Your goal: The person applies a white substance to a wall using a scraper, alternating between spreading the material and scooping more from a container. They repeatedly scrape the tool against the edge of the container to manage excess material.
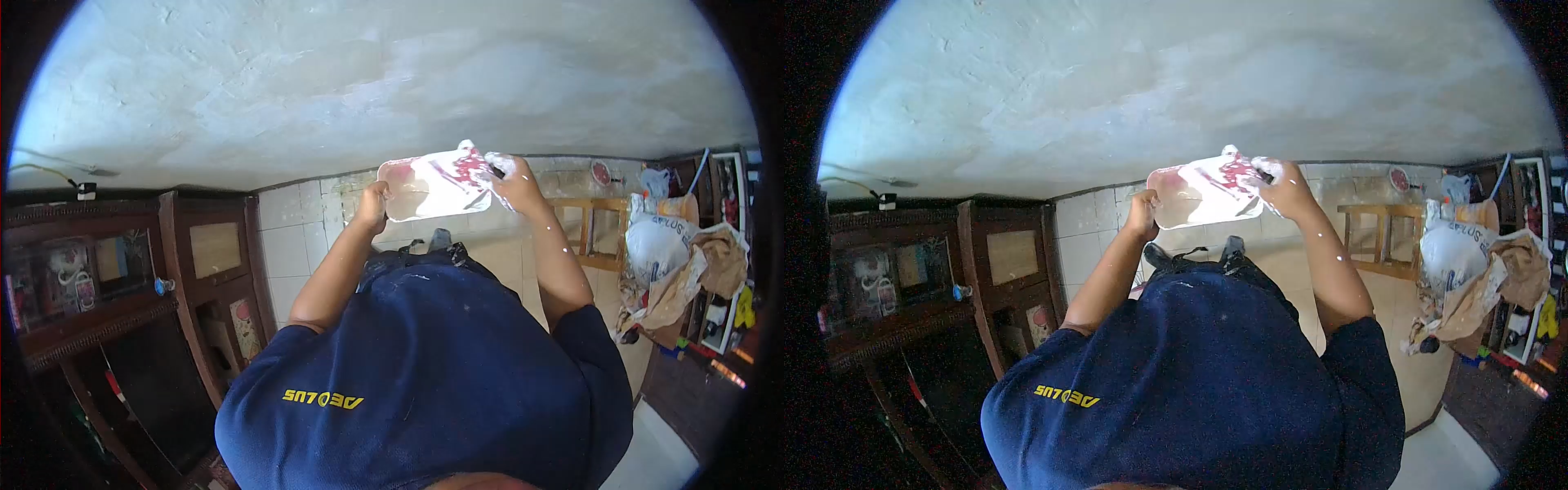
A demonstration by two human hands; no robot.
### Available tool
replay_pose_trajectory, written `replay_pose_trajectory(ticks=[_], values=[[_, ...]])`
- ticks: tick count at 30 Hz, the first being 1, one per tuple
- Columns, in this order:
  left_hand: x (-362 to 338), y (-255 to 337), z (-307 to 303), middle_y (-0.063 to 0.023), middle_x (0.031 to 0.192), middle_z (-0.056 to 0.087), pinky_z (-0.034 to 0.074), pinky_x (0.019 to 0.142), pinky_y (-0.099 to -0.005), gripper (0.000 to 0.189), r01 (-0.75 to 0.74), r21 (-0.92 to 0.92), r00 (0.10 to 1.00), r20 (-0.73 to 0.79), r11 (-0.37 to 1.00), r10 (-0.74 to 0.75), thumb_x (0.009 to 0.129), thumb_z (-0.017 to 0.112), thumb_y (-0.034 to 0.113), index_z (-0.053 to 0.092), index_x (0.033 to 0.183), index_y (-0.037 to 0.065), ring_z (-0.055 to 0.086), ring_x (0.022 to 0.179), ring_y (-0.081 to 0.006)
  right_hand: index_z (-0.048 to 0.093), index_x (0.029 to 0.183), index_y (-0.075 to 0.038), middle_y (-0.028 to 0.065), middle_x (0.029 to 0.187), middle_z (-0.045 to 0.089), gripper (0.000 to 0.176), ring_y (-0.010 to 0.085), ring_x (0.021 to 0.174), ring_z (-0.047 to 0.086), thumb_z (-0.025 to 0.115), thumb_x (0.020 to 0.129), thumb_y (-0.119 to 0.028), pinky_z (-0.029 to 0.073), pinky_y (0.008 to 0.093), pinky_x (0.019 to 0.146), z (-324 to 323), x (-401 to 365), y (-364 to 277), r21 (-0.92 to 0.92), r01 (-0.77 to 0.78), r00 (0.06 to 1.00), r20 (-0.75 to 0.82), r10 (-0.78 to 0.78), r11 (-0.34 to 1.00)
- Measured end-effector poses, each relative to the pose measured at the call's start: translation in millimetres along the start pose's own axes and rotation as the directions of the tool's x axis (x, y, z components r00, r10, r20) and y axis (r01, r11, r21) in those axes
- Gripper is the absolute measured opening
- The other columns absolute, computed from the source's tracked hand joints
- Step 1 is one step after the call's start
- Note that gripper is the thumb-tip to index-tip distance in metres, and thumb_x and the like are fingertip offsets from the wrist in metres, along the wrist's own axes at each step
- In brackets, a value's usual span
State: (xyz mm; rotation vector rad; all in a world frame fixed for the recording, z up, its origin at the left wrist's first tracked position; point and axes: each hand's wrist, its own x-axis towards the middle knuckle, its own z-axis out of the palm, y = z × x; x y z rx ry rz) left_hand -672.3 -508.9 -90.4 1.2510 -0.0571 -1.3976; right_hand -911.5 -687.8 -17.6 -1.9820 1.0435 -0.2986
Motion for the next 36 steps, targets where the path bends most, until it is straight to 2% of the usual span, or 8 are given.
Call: replay_pose_trajectory(ticks=[4, 6, 8, 10, 16, 18, 21, 36], values=[[-11.9, 16.5, 4.2, -0.0137, 0.085, 0.058, 0.049, 0.074, -0.0353, 0.035, -0.030, -0.042, 0.997, -0.066, 0.999, 0.027, 0.067, 0.041, 0.016, 0.056, 0.092, -0.004, 0.059, 0.080, -0.0268, 0.036, 0.130, 0.000, 0.0134, 0.113, 0.058, 0.060, 0.0158, 0.100, 0.056, 0.063, 0.076, 0.001, 0.045, 0.0281, 0.087, 2.2, -14.4, -21.9, 0.702, 0.083, 0.993, -0.002, -0.115, 0.707], [3.9, 10.6, -16.9, -0.0145, 0.087, 0.058, 0.048, 0.075, -0.0362, 0.037, -0.047, 0.009, 0.997, -0.068, 0.999, 0.047, 0.067, 0.040, 0.016, 0.055, 0.094, -0.003, 0.059, 0.082, -0.0270, 0.046, 0.123, -0.001, 0.0160, 0.114, 0.057, 0.049, 0.0208, 0.102, 0.057, 0.061, 0.076, 0.001, 0.044, 0.0311, 0.089, 12.8, -12.4, -14.0, 0.617, 0.225, 0.974, -0.152, -0.167, 0.754], [-1.6, 22.6, -10.2, -0.0102, 0.078, 0.054, 0.046, 0.068, -0.0346, 0.022, -0.044, -0.027, 0.995, -0.087, 0.999, 0.041, 0.068, 0.043, 0.015, 0.053, 0.083, 0.002, 0.056, 0.074, -0.0241, 0.056, 0.112, -0.002, 0.0197, 0.117, 0.054, 0.037, 0.0308, 0.103, 0.056, 0.058, 0.076, -0.001, 0.042, 0.0355, 0.091, -2.5, -8.2, -13.2, 0.044, 0.516, 0.853, -0.111, -0.509, 0.855], [-6.4, 32.8, -5.3, -0.0060, 0.070, 0.049, 0.043, 0.062, -0.0330, 0.008, -0.038, -0.057, 0.994, -0.104, 0.998, 0.032, 0.068, 0.046, 0.014, 0.050, 0.071, 0.008, 0.052, 0.066, -0.0213, 0.061, 0.104, -0.001, 0.0209, 0.117, 0.052, 0.031, 0.0374, 0.105, 0.052, 0.056, 0.073, -0.004, 0.041, 0.0395, 0.093, -15.1, -9.7, -17.6, -0.028, 0.445, 0.895, -0.009, -0.446, 0.895], [7.2, 46.6, -23.5, -0.0041, 0.066, 0.049, 0.043, 0.055, -0.0307, 0.007, -0.016, -0.023, 0.994, -0.108, 1.000, 0.013, 0.067, 0.046, 0.014, 0.051, 0.070, 0.009, 0.052, 0.059, -0.0190, 0.067, 0.093, -0.012, 0.0139, 0.108, 0.054, 0.023, 0.0320, 0.102, 0.051, 0.062, 0.071, -0.014, 0.043, 0.0434, 0.089, -14.6, 8.0, -9.8, -0.631, 0.602, 0.696, 0.113, -0.709, 0.490], [0.3, 57.3, -15.9, -0.0040, 0.064, 0.049, 0.043, 0.053, -0.0304, 0.007, -0.030, 0.000, 0.998, -0.061, 1.000, 0.030, 0.068, 0.046, 0.014, 0.050, 0.069, 0.008, 0.052, 0.057, -0.0192, 0.067, 0.097, -0.020, 0.0073, 0.107, 0.054, 0.025, 0.0274, 0.102, 0.049, 0.062, 0.072, -0.019, 0.040, 0.0428, 0.091, -5.0, 16.9, 5.7, -0.656, 0.597, 0.638, 0.038, -0.769, 0.463], [-5.2, 72.6, -11.9, -0.0150, 0.088, 0.059, 0.048, 0.075, -0.0357, 0.038, -0.019, 0.058, 0.998, -0.063, 0.998, 0.023, 0.068, 0.041, 0.017, 0.057, 0.095, -0.004, 0.060, 0.082, -0.0268, 0.068, 0.098, -0.025, -0.0028, 0.108, 0.053, 0.031, 0.0205, 0.101, 0.046, 0.063, 0.068, -0.019, 0.039, 0.0414, 0.091, -4.8, 20.2, -22.6, -0.686, 0.633, 0.427, -0.077, -0.901, 0.359], [48.2, 98.9, -54.2, -0.0151, 0.093, 0.059, 0.045, 0.083, -0.0362, 0.040, -0.122, -0.003, 0.987, 0.103, 0.993, 0.122, 0.065, 0.042, 0.019, 0.055, 0.095, -0.004, 0.057, 0.088, -0.0281, 0.068, 0.098, -0.016, 0.0012, 0.106, 0.057, 0.031, 0.0240, 0.100, 0.051, 0.067, 0.067, -0.018, 0.040, 0.0421, 0.086, 15.9, 44.0, -38.8, -0.682, 0.450, 0.389, -0.431, -0.814, 0.576]])
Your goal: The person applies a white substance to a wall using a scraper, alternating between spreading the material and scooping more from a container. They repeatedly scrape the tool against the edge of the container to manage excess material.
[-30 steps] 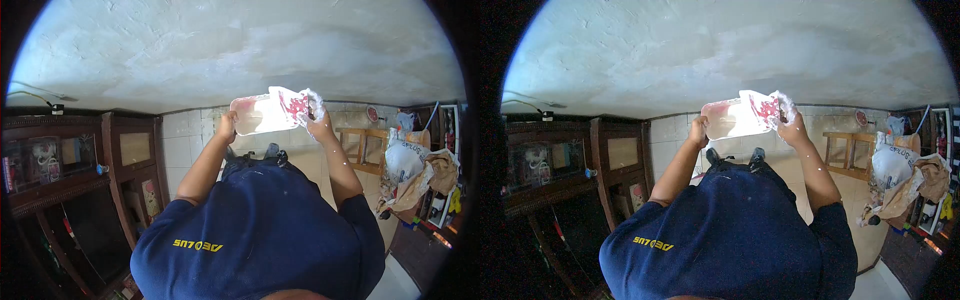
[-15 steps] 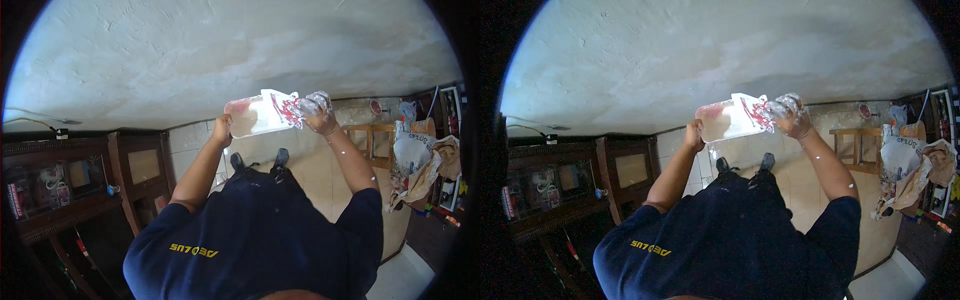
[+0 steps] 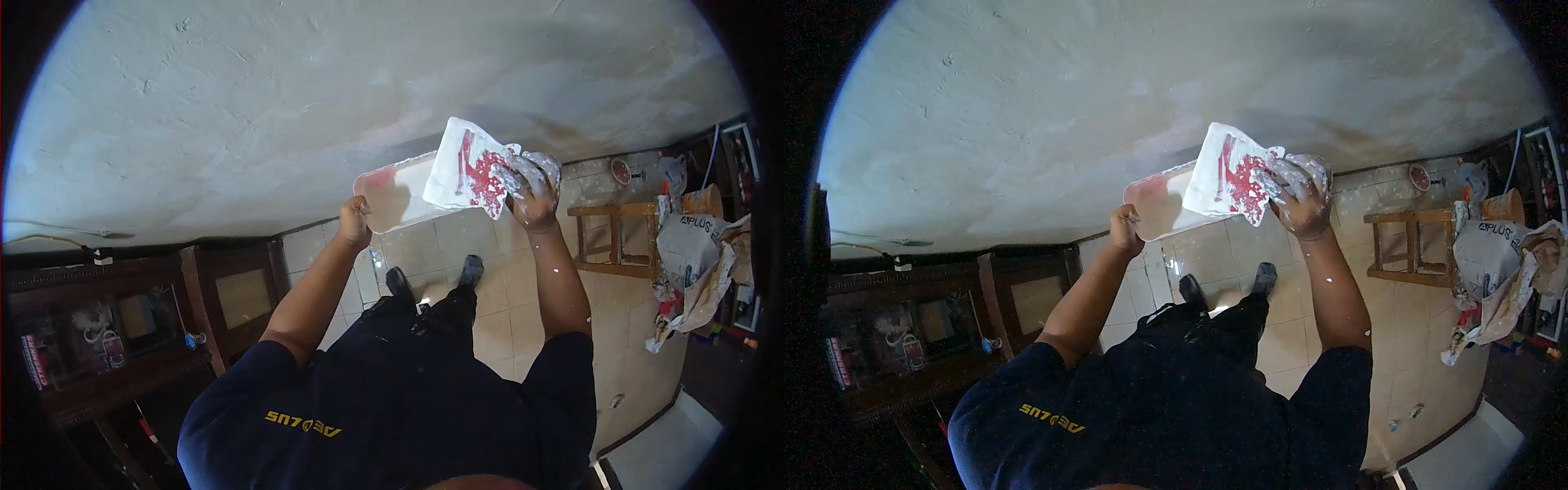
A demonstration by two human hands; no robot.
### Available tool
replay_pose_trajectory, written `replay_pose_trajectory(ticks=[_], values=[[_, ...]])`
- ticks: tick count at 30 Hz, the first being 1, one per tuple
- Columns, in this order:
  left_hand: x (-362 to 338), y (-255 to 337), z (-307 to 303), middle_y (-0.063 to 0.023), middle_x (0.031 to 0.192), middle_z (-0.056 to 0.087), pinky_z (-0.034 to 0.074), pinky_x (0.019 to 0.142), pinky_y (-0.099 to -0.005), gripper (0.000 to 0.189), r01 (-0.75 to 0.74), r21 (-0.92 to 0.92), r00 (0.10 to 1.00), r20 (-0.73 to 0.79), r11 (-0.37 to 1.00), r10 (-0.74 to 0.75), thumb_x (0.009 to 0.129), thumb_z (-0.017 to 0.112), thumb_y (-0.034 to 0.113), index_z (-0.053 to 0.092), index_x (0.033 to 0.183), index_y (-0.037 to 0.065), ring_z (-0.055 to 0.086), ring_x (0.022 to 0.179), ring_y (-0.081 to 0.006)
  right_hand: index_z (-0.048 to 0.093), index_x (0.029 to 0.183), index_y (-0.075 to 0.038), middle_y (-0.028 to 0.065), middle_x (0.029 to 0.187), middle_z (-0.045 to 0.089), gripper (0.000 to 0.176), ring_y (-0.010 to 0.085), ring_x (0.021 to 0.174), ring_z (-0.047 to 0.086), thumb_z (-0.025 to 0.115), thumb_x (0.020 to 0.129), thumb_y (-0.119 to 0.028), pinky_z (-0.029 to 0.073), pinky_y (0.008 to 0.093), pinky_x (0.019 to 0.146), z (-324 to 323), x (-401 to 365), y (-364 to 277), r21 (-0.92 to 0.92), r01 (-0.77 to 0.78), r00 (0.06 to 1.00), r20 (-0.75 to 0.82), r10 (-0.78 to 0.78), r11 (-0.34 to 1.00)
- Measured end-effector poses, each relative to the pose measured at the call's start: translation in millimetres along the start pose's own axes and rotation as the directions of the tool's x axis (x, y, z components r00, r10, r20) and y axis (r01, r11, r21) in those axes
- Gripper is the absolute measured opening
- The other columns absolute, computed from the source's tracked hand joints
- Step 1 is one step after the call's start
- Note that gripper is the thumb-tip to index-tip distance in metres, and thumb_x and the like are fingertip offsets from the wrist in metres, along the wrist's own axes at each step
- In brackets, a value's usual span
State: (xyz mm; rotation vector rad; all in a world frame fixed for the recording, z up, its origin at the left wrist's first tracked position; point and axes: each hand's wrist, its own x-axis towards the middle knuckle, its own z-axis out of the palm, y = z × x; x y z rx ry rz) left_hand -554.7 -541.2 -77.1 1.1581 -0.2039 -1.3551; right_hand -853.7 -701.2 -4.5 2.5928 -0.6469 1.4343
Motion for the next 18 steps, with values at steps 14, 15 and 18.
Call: replay_pose_trajectory(ticks=[14, 15, 18], values=[[6.3, -22.2, 3.9, -0.0110, 0.083, 0.057, 0.047, 0.072, -0.0337, 0.027, 0.010, -0.058, 0.987, -0.157, 0.998, -0.019, 0.067, 0.042, 0.014, 0.054, 0.085, -0.001, 0.057, 0.077, -0.0242, 0.063, 0.086, -0.001, 0.0154, 0.082, 0.063, 0.015, 0.0330, 0.074, 0.059, 0.061, 0.072, -0.006, 0.047, 0.0390, 0.068, 108.7, 17.2, 16.7, 0.469, -0.520, 0.833, 0.096, 0.544, 0.714], [4.2, -24.1, -1.5, -0.0113, 0.083, 0.057, 0.047, 0.074, -0.0339, 0.026, 0.033, -0.057, 0.988, -0.149, 0.998, -0.041, 0.068, 0.042, 0.014, 0.054, 0.085, -0.001, 0.057, 0.077, -0.0241, 0.063, 0.086, -0.001, 0.0146, 0.081, 0.063, 0.015, 0.0309, 0.072, 0.059, 0.062, 0.073, -0.008, 0.047, 0.0378, 0.066, 120.9, 16.0, 34.3, 0.400, -0.566, 0.809, 0.097, 0.580, 0.721], [-1.4, -38.3, -44.5, -0.0157, 0.097, 0.058, 0.046, 0.083, -0.0356, 0.040, 0.065, -0.042, 0.994, -0.086, 0.997, -0.069, 0.070, 0.041, 0.018, 0.053, 0.101, -0.004, 0.056, 0.092, -0.0282, 0.062, 0.090, 0.000, 0.0120, 0.084, 0.065, 0.018, 0.0214, 0.071, 0.060, 0.064, 0.077, -0.011, 0.046, 0.0327, 0.063, 103.0, 14.7, 64.1, 0.382, -0.837, 0.491, 0.204, 0.847, 0.392]])
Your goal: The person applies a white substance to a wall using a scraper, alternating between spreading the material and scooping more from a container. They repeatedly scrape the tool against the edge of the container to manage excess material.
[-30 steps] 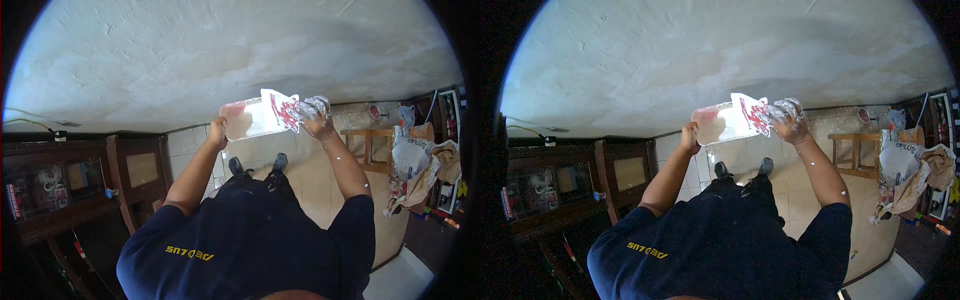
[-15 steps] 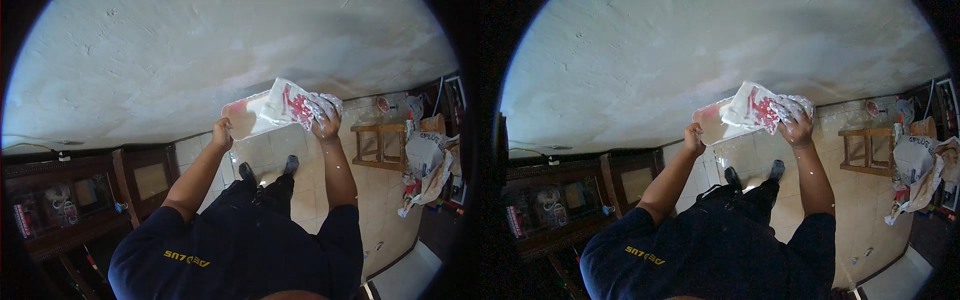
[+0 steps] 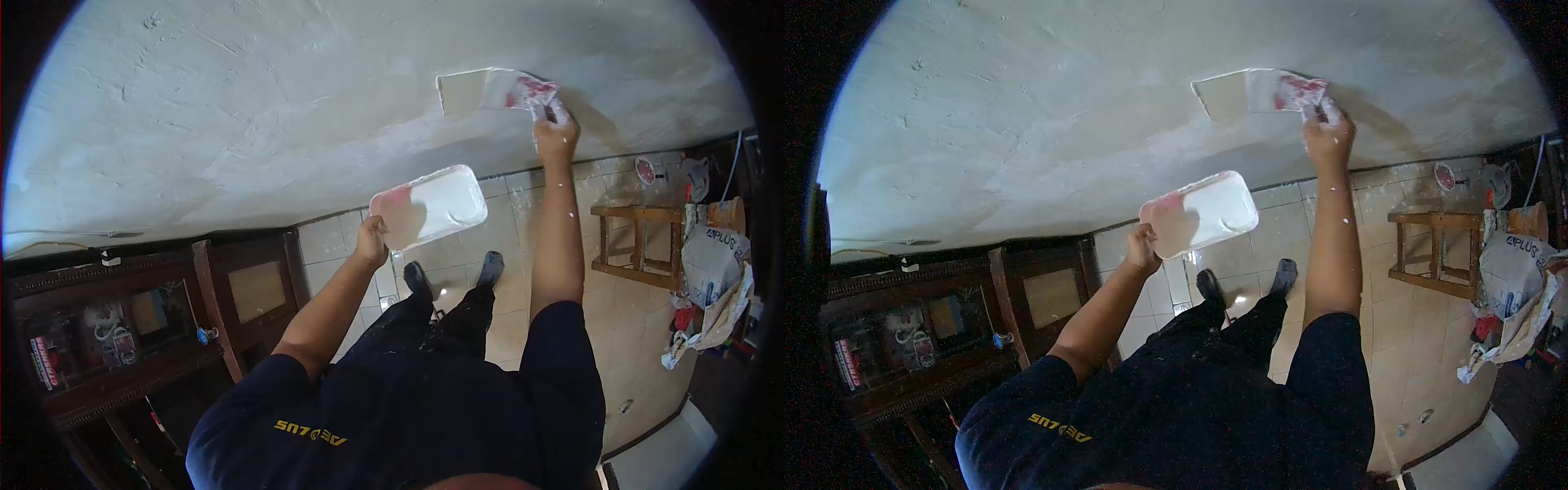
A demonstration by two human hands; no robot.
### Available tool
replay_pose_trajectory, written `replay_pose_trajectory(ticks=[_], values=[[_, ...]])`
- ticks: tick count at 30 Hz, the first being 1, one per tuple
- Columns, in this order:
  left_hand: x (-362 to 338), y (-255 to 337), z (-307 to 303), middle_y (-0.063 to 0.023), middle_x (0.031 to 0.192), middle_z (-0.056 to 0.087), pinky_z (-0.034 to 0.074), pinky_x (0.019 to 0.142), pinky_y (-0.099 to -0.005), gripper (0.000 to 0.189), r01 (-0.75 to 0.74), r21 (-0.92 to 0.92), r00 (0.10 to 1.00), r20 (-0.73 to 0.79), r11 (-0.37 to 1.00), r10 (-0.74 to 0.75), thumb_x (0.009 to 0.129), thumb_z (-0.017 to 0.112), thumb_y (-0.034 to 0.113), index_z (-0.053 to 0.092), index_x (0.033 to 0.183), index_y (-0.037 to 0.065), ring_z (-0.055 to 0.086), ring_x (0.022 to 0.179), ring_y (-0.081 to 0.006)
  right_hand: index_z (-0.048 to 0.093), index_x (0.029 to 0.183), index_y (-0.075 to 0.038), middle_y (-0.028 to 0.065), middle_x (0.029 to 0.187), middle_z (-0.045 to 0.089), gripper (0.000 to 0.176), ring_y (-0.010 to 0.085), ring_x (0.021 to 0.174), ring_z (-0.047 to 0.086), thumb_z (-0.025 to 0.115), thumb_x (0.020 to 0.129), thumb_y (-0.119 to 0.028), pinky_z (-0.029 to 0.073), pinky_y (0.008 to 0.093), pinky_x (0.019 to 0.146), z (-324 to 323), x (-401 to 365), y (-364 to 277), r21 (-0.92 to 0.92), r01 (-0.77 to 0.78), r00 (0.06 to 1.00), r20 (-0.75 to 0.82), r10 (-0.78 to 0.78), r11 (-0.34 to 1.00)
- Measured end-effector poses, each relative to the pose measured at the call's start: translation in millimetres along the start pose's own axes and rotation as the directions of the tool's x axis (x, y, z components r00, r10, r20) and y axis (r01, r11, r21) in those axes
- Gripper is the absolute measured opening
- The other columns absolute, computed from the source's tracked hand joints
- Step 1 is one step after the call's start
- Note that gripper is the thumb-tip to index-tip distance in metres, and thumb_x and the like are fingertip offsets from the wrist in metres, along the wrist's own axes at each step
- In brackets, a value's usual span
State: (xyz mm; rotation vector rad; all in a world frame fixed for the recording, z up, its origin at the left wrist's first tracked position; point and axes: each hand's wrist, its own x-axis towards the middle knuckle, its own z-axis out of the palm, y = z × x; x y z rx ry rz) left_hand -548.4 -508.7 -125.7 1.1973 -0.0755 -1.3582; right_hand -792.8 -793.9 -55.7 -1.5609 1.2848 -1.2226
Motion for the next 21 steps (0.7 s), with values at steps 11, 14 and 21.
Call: replay_pose_trajectory(ticks=[11, 14, 21], values=[[-59.7, -17.0, -44.3, -0.0140, 0.099, 0.059, 0.045, 0.084, -0.0342, 0.042, 0.100, 0.026, 0.988, -0.119, 0.995, -0.097, 0.067, 0.042, 0.013, 0.054, 0.103, -0.004, 0.057, 0.094, -0.0262, 0.063, 0.089, 0.001, 0.0136, 0.082, 0.065, 0.017, 0.0233, 0.074, 0.062, 0.066, 0.074, -0.007, 0.048, 0.0316, 0.070, 26.9, -31.2, -16.0, 0.138, 0.451, 0.868, 0.163, -0.470, 0.882], [-64.9, -14.8, -39.2, -0.0147, 0.097, 0.060, 0.045, 0.085, -0.0344, 0.040, 0.100, 0.055, 0.988, -0.125, 0.993, -0.093, 0.066, 0.043, 0.012, 0.055, 0.100, -0.006, 0.057, 0.094, -0.0265, 0.064, 0.090, 0.000, 0.0104, 0.081, 0.065, 0.014, 0.0204, 0.071, 0.061, 0.062, 0.076, -0.004, 0.047, 0.0308, 0.067, 18.8, -1.5, 7.6, -0.076, 0.347, 0.937, -0.008, -0.349, 0.935], [-67.2, -7.1, -36.4, -0.0164, 0.100, 0.060, 0.045, 0.086, -0.0356, 0.041, 0.138, -0.054, 0.987, -0.078, 0.989, -0.142, 0.065, 0.043, 0.014, 0.055, 0.099, -0.006, 0.057, 0.093, -0.0283, 0.064, 0.093, 0.002, 0.0061, 0.084, 0.063, 0.016, 0.0115, 0.076, 0.056, 0.062, 0.078, -0.003, 0.046, 0.0247, 0.069, -60.2, 4.4, 65.6, 0.204, 0.104, 0.984, -0.166, -0.070, 0.974]])
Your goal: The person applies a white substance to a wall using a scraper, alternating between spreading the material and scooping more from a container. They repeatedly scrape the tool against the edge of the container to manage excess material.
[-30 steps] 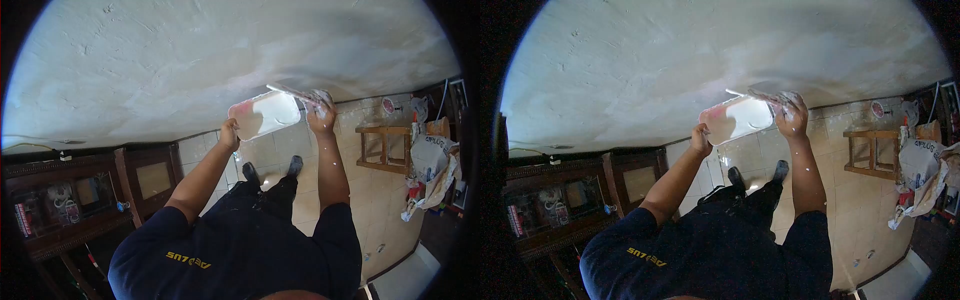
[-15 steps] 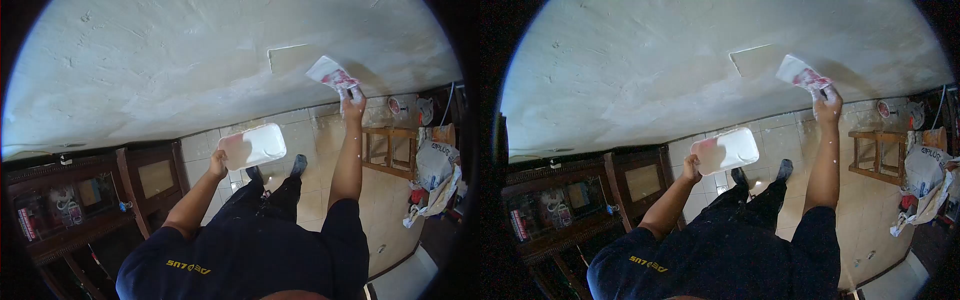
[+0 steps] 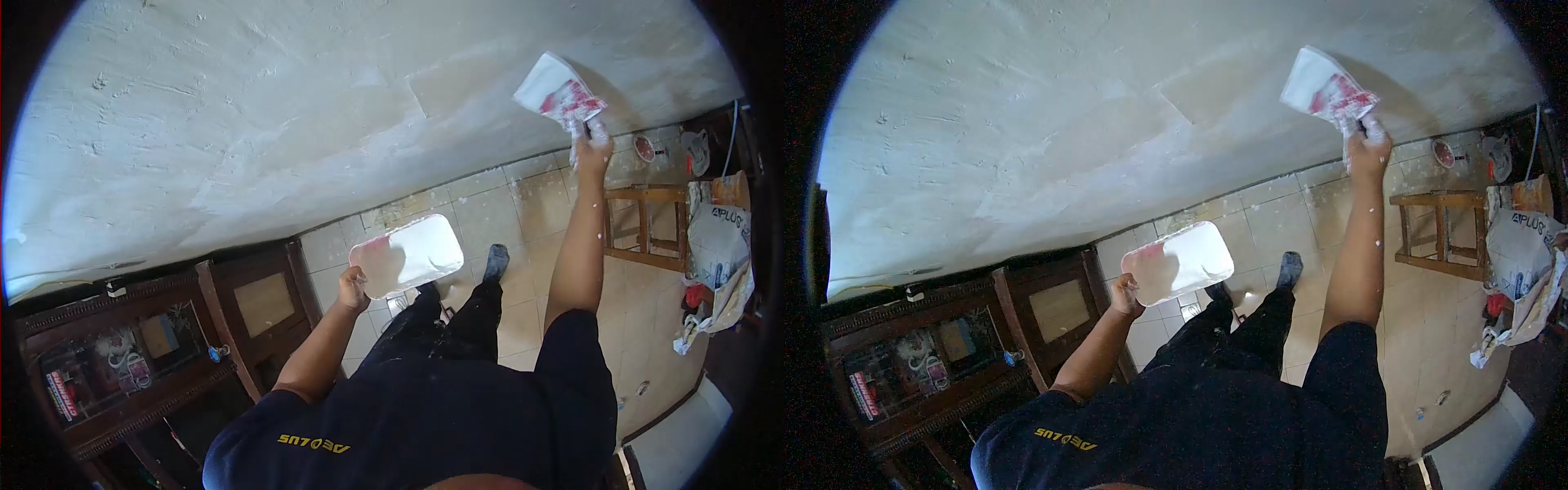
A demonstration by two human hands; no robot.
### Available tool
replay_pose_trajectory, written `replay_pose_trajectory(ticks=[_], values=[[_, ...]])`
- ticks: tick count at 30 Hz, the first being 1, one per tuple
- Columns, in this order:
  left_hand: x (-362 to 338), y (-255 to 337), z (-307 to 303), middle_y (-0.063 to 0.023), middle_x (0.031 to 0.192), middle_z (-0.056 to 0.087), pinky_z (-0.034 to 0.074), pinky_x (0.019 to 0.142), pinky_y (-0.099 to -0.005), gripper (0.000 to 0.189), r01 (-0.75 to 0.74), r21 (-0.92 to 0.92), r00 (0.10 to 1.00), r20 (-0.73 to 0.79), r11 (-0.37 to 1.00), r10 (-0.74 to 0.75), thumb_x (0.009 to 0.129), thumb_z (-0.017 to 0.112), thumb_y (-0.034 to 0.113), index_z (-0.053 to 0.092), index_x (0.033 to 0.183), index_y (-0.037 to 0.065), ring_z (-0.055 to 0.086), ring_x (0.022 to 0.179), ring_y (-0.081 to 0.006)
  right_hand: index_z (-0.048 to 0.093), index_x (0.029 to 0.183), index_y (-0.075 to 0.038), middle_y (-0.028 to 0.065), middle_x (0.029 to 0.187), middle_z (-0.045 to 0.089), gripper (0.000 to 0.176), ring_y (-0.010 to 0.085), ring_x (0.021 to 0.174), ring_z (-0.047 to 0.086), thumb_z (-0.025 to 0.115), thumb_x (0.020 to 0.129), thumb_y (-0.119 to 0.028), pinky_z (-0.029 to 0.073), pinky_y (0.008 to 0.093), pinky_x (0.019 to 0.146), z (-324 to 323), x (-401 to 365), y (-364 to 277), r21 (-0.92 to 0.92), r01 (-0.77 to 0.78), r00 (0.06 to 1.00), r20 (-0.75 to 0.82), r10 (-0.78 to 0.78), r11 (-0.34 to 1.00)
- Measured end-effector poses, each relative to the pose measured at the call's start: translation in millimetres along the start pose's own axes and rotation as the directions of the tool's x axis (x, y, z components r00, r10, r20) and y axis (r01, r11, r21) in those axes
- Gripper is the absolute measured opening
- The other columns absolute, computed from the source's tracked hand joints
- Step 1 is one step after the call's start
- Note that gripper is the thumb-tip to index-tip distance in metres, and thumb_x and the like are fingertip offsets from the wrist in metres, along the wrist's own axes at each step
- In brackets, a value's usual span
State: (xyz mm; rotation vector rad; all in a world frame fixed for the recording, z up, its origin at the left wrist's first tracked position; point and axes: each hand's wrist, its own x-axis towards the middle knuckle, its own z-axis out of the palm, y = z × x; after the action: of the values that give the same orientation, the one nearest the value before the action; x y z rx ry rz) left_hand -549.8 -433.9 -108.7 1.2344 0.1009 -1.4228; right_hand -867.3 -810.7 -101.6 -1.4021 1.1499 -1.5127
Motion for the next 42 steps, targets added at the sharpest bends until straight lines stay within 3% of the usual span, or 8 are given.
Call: replay_pose_trajectory(ticks=[7, 13, 18, 21, 26, 33, 37, 42], values=[[4.5, -1.3, -8.3, -0.0155, 0.097, 0.060, 0.044, 0.086, -0.0353, 0.041, 0.006, 0.037, 1.000, 0.030, 0.999, -0.007, 0.066, 0.042, 0.015, 0.055, 0.098, -0.006, 0.057, 0.092, -0.0281, 0.063, 0.091, 0.002, 0.0094, 0.089, 0.065, 0.017, 0.0163, 0.078, 0.060, 0.063, 0.076, -0.004, 0.047, 0.0281, 0.074, 87.1, -7.2, -60.4, -0.255, 0.230, 0.937, 0.318, -0.143, 0.939], [0.4, -3.0, -15.9, -0.0157, 0.098, 0.059, 0.045, 0.086, -0.0360, 0.039, -0.009, 0.057, 1.000, 0.020, 0.998, 0.008, 0.068, 0.041, 0.015, 0.056, 0.098, -0.006, 0.057, 0.093, -0.0278, 0.061, 0.099, 0.005, 0.0088, 0.090, 0.063, 0.020, 0.0122, 0.078, 0.057, 0.060, 0.082, -0.004, 0.047, 0.0246, 0.072, -21.6, 40.8, 13.8, 0.090, -0.074, 0.993, -0.088, 0.082, 0.993], [-6.2, 0.3, 9.3, -0.0148, 0.095, 0.059, 0.046, 0.083, -0.0363, 0.037, 0.011, 0.082, 0.999, -0.044, 0.997, -0.007, 0.068, 0.042, 0.015, 0.056, 0.096, -0.005, 0.058, 0.090, -0.0275, 0.061, 0.092, 0.002, 0.0083, 0.092, 0.063, 0.014, 0.0144, 0.086, 0.059, 0.063, 0.078, -0.001, 0.048, 0.0257, 0.075, 39.2, -18.5, -5.5, 0.488, -0.327, 0.939, 0.265, 0.219, 0.809], [6.0, -6.4, -2.4, -0.0131, 0.091, 0.059, 0.046, 0.080, -0.0357, 0.032, 0.030, 0.097, 0.997, -0.073, 0.995, -0.023, 0.067, 0.042, 0.014, 0.056, 0.091, -0.004, 0.057, 0.087, -0.0269, 0.061, 0.087, 0.002, 0.0115, 0.088, 0.064, 0.015, 0.0192, 0.085, 0.060, 0.064, 0.074, -0.001, 0.047, 0.0315, 0.076, 88.2, -20.7, -61.7, 0.027, 0.335, 0.871, 0.372, -0.320, 0.942], [2.8, -4.8, 7.7, -0.0132, 0.086, 0.058, 0.048, 0.077, -0.0377, 0.026, -0.023, 0.134, 1.000, -0.017, 0.991, 0.025, 0.066, 0.044, 0.015, 0.055, 0.083, 0.000, 0.058, 0.083, -0.0278, 0.059, 0.100, 0.003, 0.0066, 0.083, 0.063, 0.023, 0.0133, 0.070, 0.056, 0.060, 0.077, -0.001, 0.047, 0.0264, 0.064, 18.8, 39.9, 8.9, 0.257, -0.295, 0.955, 0.039, 0.295, 0.920], [0.0, -3.6, 1.3, -0.0182, 0.103, 0.058, 0.044, 0.089, -0.0396, 0.046, 0.053, 0.034, 0.999, -0.005, 0.998, -0.053, 0.067, 0.042, 0.017, 0.053, 0.105, -0.007, 0.056, 0.097, -0.0313, 0.059, 0.100, 0.005, 0.0122, 0.094, 0.062, 0.026, 0.0195, 0.087, 0.058, 0.061, 0.074, 0.002, 0.046, 0.0298, 0.082, 54.9, -60.9, 45.6, 0.525, -0.222, 0.975, 0.137, 0.176, 0.821], [-1.3, -4.4, -5.2, -0.0178, 0.102, 0.059, 0.044, 0.088, -0.0387, 0.044, 0.029, 0.095, 0.998, -0.066, 0.995, -0.023, 0.068, 0.041, 0.016, 0.054, 0.103, -0.007, 0.056, 0.096, -0.0305, 0.060, 0.080, 0.001, 0.0182, 0.081, 0.061, 0.015, 0.0333, 0.077, 0.059, 0.067, 0.069, -0.006, 0.047, 0.0385, 0.074, 144.1, -86.3, -18.4, 0.112, 0.390, 0.895, 0.186, -0.404, 0.914], [-5.0, -6.1, -45.0, -0.0169, 0.100, 0.060, 0.045, 0.086, -0.0375, 0.037, 0.040, 0.050, 0.998, -0.054, 0.998, -0.038, 0.068, 0.041, 0.014, 0.056, 0.096, -0.005, 0.057, 0.094, -0.0296, 0.060, 0.089, 0.002, 0.0115, 0.083, 0.062, 0.017, 0.0232, 0.073, 0.060, 0.061, 0.073, 0.000, 0.047, 0.0315, 0.070, 83.0, -31.4, 19.7, 0.001, -0.066, 0.994, -0.089, 0.066, 0.998]])
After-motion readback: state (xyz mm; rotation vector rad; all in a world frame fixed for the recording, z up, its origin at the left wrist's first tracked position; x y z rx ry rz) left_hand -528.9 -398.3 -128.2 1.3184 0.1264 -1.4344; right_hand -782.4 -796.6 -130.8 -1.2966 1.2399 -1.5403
